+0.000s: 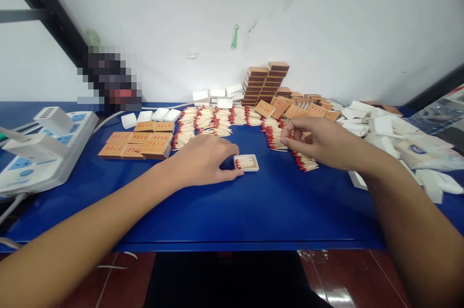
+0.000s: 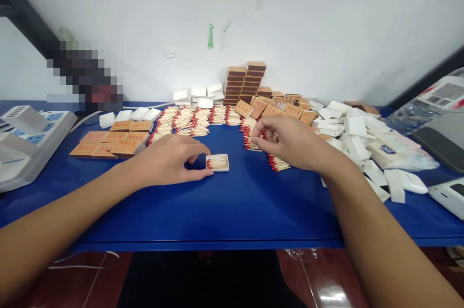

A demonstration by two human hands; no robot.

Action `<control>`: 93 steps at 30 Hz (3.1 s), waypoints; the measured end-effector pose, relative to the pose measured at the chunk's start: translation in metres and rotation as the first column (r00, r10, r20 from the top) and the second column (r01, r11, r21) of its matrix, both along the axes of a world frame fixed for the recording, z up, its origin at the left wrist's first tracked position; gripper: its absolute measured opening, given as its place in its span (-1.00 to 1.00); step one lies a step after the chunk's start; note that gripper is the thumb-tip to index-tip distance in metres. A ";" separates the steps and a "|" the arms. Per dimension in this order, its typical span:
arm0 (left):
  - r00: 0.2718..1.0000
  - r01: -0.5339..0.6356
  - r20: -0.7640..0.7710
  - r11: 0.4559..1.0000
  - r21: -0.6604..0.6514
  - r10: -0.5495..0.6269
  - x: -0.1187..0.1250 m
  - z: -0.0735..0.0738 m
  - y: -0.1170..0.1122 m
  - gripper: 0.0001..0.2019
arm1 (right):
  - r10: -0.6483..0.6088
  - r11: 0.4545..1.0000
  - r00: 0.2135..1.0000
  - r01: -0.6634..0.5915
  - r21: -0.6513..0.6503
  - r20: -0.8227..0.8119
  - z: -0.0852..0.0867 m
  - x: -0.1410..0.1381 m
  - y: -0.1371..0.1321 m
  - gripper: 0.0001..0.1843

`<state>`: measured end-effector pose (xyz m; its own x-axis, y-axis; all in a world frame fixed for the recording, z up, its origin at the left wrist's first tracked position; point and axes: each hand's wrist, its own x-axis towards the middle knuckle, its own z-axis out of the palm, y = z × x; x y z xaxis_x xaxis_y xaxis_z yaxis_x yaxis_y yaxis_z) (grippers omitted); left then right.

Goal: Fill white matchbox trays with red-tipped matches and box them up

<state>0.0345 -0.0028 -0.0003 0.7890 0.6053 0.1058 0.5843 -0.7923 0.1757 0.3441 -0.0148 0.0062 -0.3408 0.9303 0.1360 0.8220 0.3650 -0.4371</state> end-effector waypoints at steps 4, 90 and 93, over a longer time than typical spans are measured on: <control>1.000 0.001 0.005 1.000 0.009 -0.001 0.001 -0.001 0.000 -0.74 | 0.033 0.999 0.994 -0.030 0.033 -0.108 0.001 -0.006 -0.001 -0.73; 1.000 0.024 -0.010 0.999 0.033 -0.023 0.001 0.002 -0.003 -0.72 | 0.049 0.996 0.987 -0.037 -0.087 0.150 -0.008 0.004 0.008 -0.83; 1.000 0.022 -0.012 0.999 0.033 -0.022 0.001 0.002 -0.003 -0.72 | 0.065 0.995 0.982 -0.051 -0.082 0.175 -0.010 0.000 0.007 -0.87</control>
<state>0.0356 -0.0057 0.0022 0.8032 0.5843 0.1162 0.5686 -0.8101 0.1429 0.3439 -0.0076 -0.0041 -0.4066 0.9136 -0.0022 0.8674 0.3853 -0.3148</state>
